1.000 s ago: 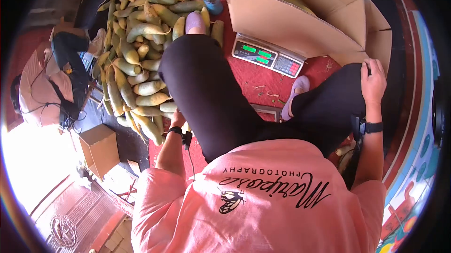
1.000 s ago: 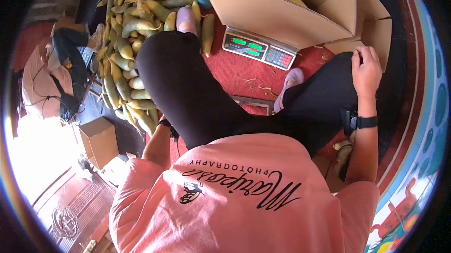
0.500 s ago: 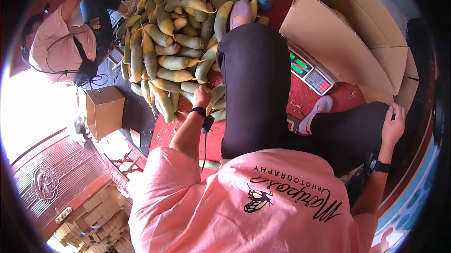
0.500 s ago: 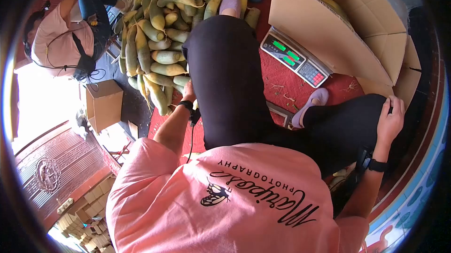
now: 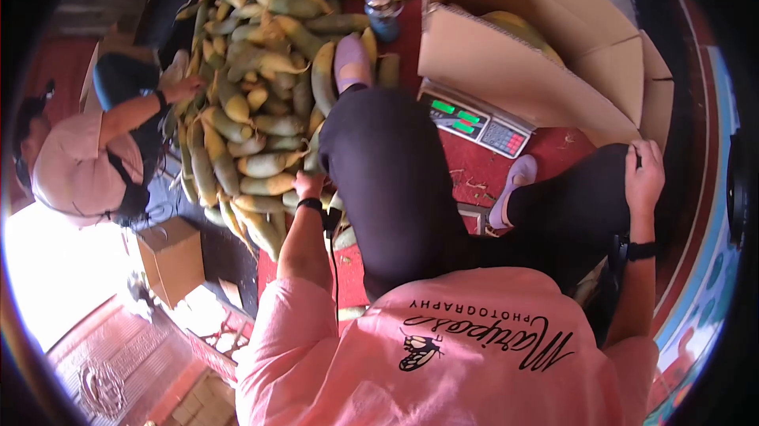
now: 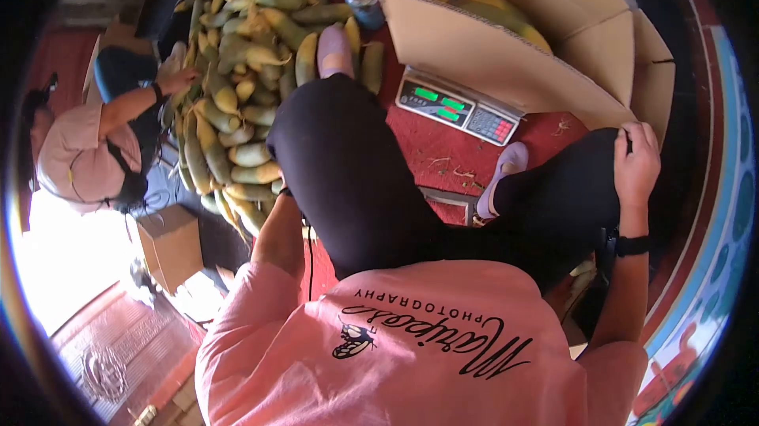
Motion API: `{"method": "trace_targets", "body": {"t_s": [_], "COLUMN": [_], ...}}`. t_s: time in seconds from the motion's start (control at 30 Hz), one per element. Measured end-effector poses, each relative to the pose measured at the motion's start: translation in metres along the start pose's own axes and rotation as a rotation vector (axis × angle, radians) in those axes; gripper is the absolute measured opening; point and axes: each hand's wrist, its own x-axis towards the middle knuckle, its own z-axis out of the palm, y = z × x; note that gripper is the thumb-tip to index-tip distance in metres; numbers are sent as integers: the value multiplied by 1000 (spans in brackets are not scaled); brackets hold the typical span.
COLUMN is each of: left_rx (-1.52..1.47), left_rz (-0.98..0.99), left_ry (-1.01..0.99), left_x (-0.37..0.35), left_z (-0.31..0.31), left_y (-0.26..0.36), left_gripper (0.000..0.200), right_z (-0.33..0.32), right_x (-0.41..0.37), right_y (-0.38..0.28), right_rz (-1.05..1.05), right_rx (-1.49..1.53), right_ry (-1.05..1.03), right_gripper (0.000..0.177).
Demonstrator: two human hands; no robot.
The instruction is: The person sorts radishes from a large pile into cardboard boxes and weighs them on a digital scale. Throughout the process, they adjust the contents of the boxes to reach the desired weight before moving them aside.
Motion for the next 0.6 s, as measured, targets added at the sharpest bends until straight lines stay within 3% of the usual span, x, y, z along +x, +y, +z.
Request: {"method": "trace_targets", "body": {"t_s": [0.03, 0.07, 0.13, 0.23, 0.5, 0.6], "left_rx": [-515, -44, 34, 20, -795, -1106], "left_rz": [-149, -198, -64, -26, -168, -214], "left_ry": [-454, 7, -17, -85, -388, -513], "left_x": [-24, -30, -1, 25, -89, -108], "left_z": [-76, -34, 5, 21, -42, -80], "left_y": [11, 29, 2, -3, -9, 19], "left_gripper": [57, 47, 30, 27, 25, 25], "right_z": [1, 1, -1, 0, -1, -5], "right_x": [0, 0, 1, 2, 3, 4], "right_y": [0, 1, 0, 0, 1, 0], "right_rz": [-9, 4, -19, 12, 44, 21], "right_rx": [-14, -3, -23, -11, 44, 51], "right_ry": [21, 19, 29, 37, 64, 106], "right_gripper": [7, 7, 6, 6, 8, 8]}}
